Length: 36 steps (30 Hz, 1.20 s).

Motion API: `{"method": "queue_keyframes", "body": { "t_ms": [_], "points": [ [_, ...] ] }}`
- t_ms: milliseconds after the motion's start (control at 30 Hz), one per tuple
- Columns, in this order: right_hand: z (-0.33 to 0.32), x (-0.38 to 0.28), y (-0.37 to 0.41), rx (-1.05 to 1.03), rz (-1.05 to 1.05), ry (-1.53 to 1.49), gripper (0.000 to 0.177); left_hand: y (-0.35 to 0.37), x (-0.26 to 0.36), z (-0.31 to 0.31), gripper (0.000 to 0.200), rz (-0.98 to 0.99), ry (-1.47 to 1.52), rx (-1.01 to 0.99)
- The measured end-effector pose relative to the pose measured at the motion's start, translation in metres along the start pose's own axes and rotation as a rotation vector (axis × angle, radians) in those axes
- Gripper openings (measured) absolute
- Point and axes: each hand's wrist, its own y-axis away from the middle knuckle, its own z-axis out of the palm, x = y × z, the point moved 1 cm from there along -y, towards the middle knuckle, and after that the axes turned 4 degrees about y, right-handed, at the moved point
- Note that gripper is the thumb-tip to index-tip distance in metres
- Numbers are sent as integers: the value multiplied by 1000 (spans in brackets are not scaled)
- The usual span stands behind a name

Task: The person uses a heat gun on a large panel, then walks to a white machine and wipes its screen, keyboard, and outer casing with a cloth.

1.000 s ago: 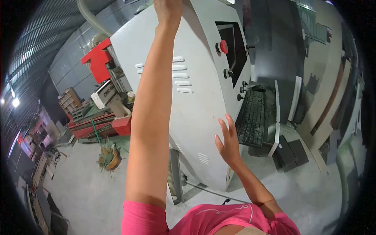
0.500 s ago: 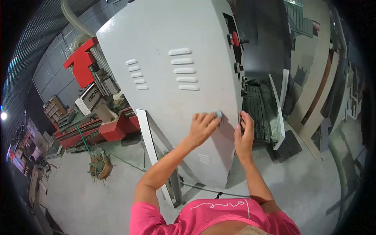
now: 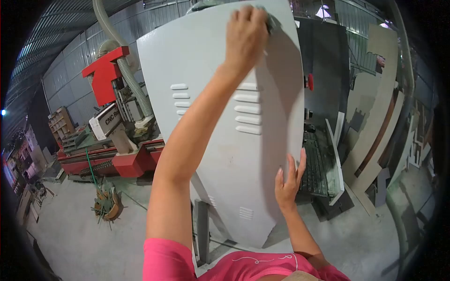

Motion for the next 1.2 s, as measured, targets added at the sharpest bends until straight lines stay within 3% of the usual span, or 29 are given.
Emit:
{"method": "queue_keyframes", "body": {
  "t_ms": [133,167,200,300,500,567,633,767,800,833,867,967,1067,1200],
  "points": [
    [17,18,3,76,-34,64,43,104,79,-36,15,167,161,-294],
    [19,20,4,75,-29,70,43,132,96,-49,22,178,207,-501],
    [21,21,5,91,-51,128,41,153,110,-60,19,231,261,-561],
    [32,24,5,147,-67,212,29,161,109,-71,18,321,252,-700],
    [40,24,7,172,-102,381,17,40,0,-20,28,183,-35,-224],
    [41,25,7,194,-151,392,17,-4,-29,-13,12,60,43,-118],
    [42,29,8,193,-175,403,17,-25,-55,-6,9,55,-67,35],
    [41,28,9,194,-184,409,17,11,-34,-16,10,10,-25,48],
    [41,27,9,199,-181,411,17,31,-24,-22,11,43,3,-109],
    [41,28,9,194,-182,415,19,58,-17,-21,24,39,50,-68],
    [41,28,9,191,-184,418,22,70,-1,-31,22,186,109,-111],
    [42,30,10,196,-183,431,22,92,19,-49,19,179,199,-296],
    [42,26,9,197,-171,436,21,67,-24,-52,18,113,136,-256],
    [44,27,10,206,-177,437,21,13,-86,-44,14,-151,47,-102]
  ]
}}
